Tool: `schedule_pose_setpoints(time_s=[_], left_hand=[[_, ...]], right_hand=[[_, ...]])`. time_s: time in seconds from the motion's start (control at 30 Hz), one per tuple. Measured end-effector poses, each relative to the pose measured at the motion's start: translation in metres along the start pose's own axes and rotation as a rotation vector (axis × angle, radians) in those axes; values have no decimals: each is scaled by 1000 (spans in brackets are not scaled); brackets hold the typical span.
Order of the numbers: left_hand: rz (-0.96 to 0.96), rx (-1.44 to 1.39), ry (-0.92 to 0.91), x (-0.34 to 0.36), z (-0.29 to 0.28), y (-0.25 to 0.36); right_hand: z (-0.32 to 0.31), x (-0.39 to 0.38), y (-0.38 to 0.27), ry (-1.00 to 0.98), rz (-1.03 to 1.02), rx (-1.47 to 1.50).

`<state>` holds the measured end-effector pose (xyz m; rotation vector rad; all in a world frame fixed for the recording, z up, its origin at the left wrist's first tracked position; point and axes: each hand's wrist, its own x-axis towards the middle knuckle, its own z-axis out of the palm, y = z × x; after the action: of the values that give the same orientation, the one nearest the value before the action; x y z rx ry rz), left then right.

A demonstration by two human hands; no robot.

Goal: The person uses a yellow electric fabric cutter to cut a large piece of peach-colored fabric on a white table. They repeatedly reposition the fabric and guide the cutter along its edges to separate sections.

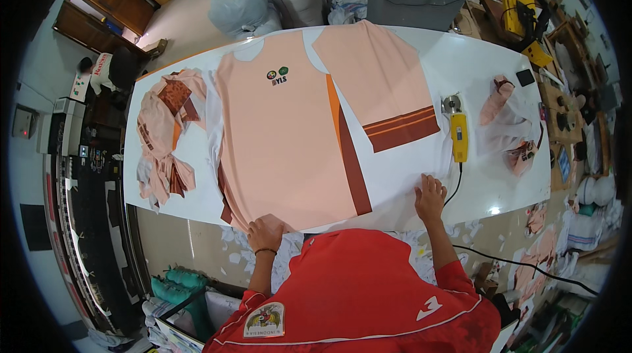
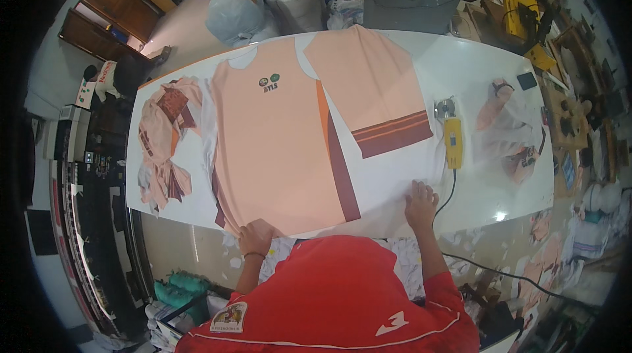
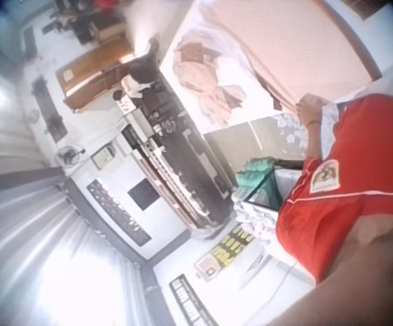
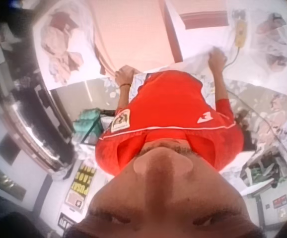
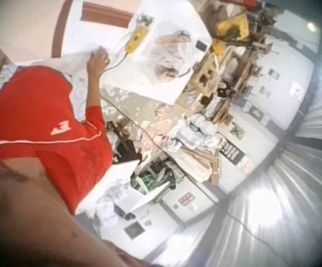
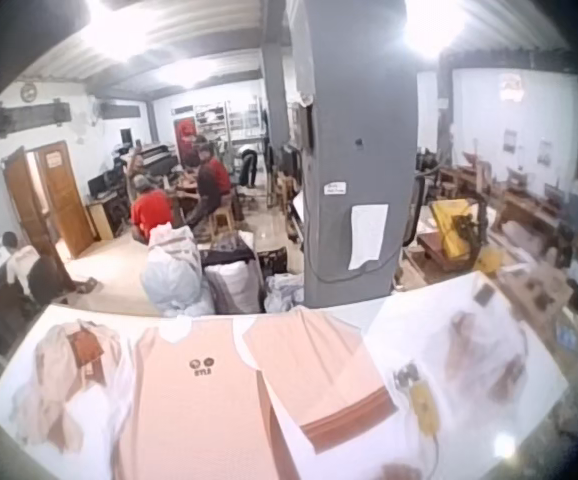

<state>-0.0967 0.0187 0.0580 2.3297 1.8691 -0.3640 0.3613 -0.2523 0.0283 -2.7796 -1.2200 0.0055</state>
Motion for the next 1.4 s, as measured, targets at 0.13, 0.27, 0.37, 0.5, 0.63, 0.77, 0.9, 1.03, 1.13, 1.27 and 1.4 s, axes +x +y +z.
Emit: schedule_pose_setpoints(time_s=[0.13, 0.27, 0.37, 0.5, 0.63, 0.77, 0.9, 1.03, 1.13, 1.27, 1.4], left_hand=[[-34, -87, -81, -7, -2, 7], [-42, -113, 9, 1, 6, 14], [19, -233, 87, 14, 18, 27], [127, -248, -39, 32, 9, 62], [79, -195, -39, 36, 15, 76], [35, -214, -50, 29, 22, 72], [10, -209, -45, 24, 28, 71], [25, -228, -40, 23, 31, 71], [19, -255, -28, 11, 40, 62], [31, -227, 2, 9, 52, 59], [14, -236, -5, 4, 53, 61]], right_hand=[[-1, -5, 12, -52, 63, -22], [0, 30, 42, 243, 181, 104], [-9, 94, 68, 429, 437, 162], [6, 151, 121, 168, 637, 385], [21, 170, 156, -43, 665, 426], [1, 182, 164, -150, 645, 701], [-6, 187, 170, -150, 574, 872], [2, 151, 180, -22, 599, 1166], [-20, 97, 142, 47, 639, 1324], [-62, 23, 105, -135, 684, 1209], [-38, -31, 92, -120, 663, 851]])
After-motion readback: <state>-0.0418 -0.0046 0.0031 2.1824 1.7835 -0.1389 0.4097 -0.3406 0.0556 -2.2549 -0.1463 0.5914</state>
